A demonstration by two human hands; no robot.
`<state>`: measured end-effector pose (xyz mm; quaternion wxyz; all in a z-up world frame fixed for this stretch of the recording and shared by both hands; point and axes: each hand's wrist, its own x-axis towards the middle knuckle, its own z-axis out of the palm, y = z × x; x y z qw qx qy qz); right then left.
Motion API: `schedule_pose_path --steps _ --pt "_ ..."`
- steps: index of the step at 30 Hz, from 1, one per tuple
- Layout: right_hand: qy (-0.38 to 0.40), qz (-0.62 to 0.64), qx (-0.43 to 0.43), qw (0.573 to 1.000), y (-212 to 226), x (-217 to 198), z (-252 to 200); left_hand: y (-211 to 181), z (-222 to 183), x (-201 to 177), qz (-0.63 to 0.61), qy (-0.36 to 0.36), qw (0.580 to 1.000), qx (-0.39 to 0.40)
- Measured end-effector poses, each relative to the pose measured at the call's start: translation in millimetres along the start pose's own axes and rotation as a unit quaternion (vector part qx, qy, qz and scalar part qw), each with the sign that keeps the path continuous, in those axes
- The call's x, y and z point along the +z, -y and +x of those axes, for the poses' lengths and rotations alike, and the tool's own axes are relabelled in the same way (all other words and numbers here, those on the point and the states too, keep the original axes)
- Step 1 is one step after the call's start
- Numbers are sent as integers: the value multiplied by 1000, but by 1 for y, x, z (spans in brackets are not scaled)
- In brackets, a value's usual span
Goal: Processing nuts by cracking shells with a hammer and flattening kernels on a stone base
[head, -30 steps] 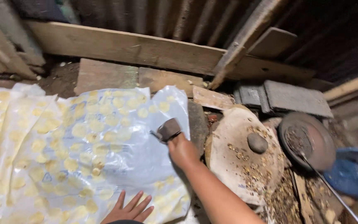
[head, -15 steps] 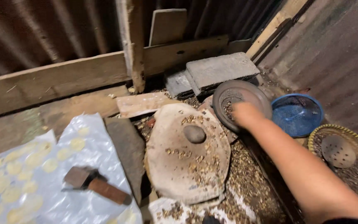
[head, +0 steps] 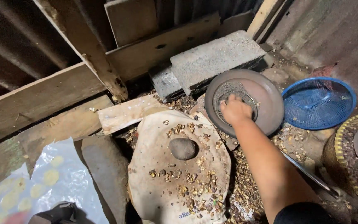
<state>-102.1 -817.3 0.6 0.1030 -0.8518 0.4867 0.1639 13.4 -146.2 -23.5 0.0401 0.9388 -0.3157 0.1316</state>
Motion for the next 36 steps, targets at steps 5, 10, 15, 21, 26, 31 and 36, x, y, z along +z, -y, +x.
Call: schedule_pose_path --steps 5,10,15,21,26,31,36 --pt "-92 31 -168 981 1 14 -5 -173 110 -171 -10 47 956 290" --pt "-112 101 -170 974 -10 28 -1 -245 160 -165 -90 125 910 385" --pt "-9 449 53 892 -13 -14 -23 -312 178 -157 -352 304 874 144" --pt "118 777 -87 612 -16 -28 -38 -349 179 -87 -739 327 532 -252" --pt "-50 350 -472 808 59 -17 -164 -329 146 -61 -853 245 168 -430" --pt "-156 198 -657 710 101 62 -190 -261 89 -21 -794 137 269 -527" --pt "-182 129 -700 678 52 122 -183 -245 75 -26 -738 149 365 -547"
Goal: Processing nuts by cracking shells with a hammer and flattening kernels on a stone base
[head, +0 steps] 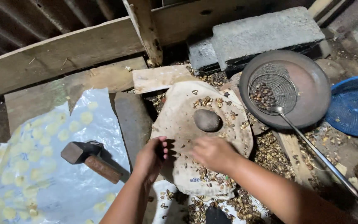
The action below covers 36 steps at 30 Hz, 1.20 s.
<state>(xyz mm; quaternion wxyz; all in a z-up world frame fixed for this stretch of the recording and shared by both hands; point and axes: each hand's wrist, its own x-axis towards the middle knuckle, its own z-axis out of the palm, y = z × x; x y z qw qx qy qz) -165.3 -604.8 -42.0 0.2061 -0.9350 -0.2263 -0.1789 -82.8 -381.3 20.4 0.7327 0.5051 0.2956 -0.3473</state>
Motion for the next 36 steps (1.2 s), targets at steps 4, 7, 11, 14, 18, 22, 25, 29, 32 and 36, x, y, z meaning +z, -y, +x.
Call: schedule_pose_path --steps 4,7,11,14,18,22,25,29,32,36 --pt "7 -103 148 984 -12 -67 24 32 38 14 434 43 850 297" --pt "106 -17 240 965 -12 -75 36 38 34 25 590 110 625 499" --pt "-18 251 489 835 -5 -88 28 36 31 25 617 93 525 579" --pt "-59 388 565 726 2 -100 18 37 26 23 591 62 578 559" --pt "32 238 538 808 26 -105 20 47 39 25 562 28 599 570" --pt "247 -24 442 862 33 -93 14 59 45 31 571 34 610 547" --pt "197 9 427 882 53 -103 36 56 39 33 594 29 593 544" --pt "245 -54 314 916 58 -76 32 50 33 18 590 10 579 562" --pt "200 24 387 900 70 -101 48 47 22 15 595 27 570 566" --pt "213 51 503 836 57 -90 41 47 24 8 588 5 572 571"
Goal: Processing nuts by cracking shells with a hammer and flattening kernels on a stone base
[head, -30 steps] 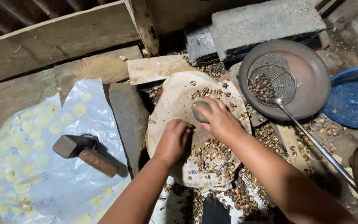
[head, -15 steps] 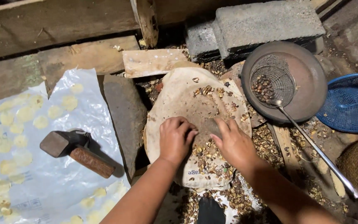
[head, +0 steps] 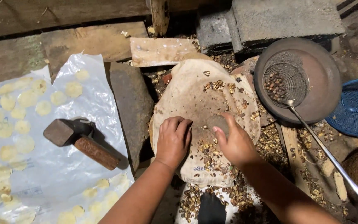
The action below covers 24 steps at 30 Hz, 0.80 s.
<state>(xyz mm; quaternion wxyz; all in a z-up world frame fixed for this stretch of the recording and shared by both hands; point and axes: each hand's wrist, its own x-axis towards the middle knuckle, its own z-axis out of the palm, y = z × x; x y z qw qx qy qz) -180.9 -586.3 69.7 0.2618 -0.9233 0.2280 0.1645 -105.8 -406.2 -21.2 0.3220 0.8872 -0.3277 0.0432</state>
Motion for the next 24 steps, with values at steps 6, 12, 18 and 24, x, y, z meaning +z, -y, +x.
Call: schedule_pose_path --steps 6,12,18,24 --pt "10 -15 -12 1000 18 -18 -11 3 8 5 -40 -27 999 -1" --pt "29 -102 -42 993 14 -15 -5 2 13 23 -32 19 998 -56" --pt "-38 -83 -163 982 26 -2 0 -6 -4 -3 53 0 997 -51" --pt "-75 -1 -102 992 20 -1 6 12 -12 3 7 -7 1000 -2"
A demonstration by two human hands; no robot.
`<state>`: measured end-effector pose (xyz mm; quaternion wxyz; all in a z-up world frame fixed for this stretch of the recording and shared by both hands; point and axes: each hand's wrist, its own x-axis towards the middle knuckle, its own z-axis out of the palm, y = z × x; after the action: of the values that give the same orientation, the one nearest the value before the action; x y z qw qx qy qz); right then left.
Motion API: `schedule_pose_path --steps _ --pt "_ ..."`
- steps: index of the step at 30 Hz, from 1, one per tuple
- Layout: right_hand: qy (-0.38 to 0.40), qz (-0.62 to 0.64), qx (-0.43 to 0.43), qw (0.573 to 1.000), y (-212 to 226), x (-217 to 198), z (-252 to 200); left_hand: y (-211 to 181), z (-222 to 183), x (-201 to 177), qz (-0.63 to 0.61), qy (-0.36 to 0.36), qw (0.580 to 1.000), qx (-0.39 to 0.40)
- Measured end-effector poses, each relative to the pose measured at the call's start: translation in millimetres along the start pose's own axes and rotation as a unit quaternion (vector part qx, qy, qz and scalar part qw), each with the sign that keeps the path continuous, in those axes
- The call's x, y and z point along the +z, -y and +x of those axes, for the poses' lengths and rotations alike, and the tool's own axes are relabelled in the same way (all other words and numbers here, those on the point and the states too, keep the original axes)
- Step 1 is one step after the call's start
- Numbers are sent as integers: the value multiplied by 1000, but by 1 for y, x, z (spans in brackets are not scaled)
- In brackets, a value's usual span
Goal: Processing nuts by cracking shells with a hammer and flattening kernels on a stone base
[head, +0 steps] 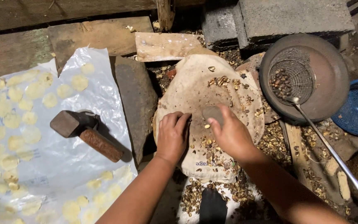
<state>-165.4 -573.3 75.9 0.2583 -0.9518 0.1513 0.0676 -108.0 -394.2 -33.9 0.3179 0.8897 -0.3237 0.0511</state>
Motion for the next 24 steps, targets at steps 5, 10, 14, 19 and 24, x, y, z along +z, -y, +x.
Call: schedule_pose_path --steps 5,10,14,19,24 --pt "63 -55 15 996 -8 0 6 -3 12 0 -46 -26 996 -66" --pt "56 -97 -17 994 6 -10 5 -4 21 6 -13 5 997 -78" --pt "63 -95 -73 991 17 8 12 -16 1 -16 27 15 996 -84" --pt "41 -46 -57 996 12 -1 19 1 -4 -5 22 -15 999 -39" --pt "83 11 18 996 6 -2 33 -8 7 -23 -33 -40 997 -51"
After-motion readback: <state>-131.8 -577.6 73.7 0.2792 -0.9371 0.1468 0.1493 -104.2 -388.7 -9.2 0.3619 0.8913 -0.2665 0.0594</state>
